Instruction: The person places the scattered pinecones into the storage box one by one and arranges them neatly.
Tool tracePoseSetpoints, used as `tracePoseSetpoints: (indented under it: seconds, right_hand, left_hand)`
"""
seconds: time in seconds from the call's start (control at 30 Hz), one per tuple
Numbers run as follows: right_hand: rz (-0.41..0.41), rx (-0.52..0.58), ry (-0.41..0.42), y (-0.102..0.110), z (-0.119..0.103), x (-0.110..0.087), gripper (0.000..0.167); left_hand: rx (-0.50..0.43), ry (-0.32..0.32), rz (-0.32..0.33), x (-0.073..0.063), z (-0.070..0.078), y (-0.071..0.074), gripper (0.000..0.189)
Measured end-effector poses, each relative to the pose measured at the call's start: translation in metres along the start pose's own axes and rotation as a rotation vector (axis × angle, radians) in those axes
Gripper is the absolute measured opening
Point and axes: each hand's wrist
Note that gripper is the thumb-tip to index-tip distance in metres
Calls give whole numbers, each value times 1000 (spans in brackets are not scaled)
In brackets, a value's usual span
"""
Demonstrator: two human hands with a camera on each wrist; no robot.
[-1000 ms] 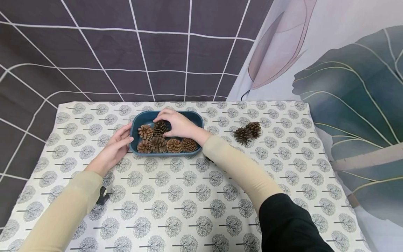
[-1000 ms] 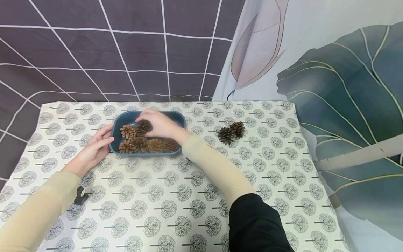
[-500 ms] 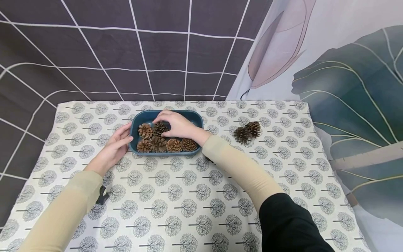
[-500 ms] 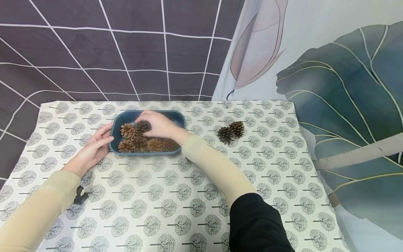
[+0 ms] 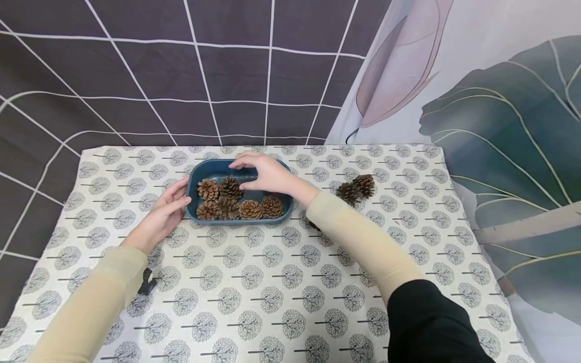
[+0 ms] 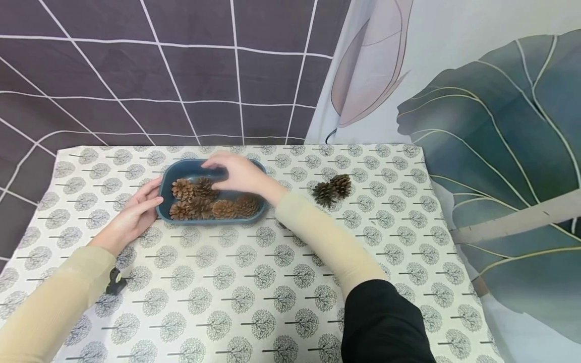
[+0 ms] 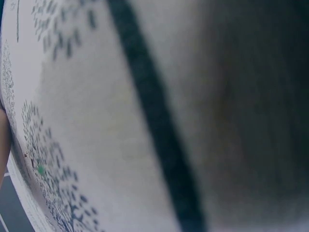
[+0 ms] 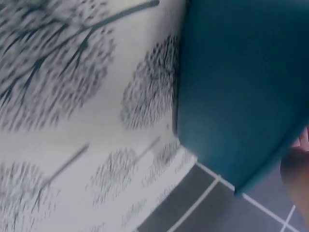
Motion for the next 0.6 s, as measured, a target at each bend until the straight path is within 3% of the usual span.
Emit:
tracePoseSetpoints:
  seconds: [0.6]
  right_hand:
    - [133, 118, -14, 55, 16, -62, 47]
  left_hand:
    - [-6, 2, -6, 0, 0, 1, 52]
Point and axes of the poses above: each hand's wrist, its own x-axis towards the middle knuckle, its own y-axis out of the back of the hand, z = x × y
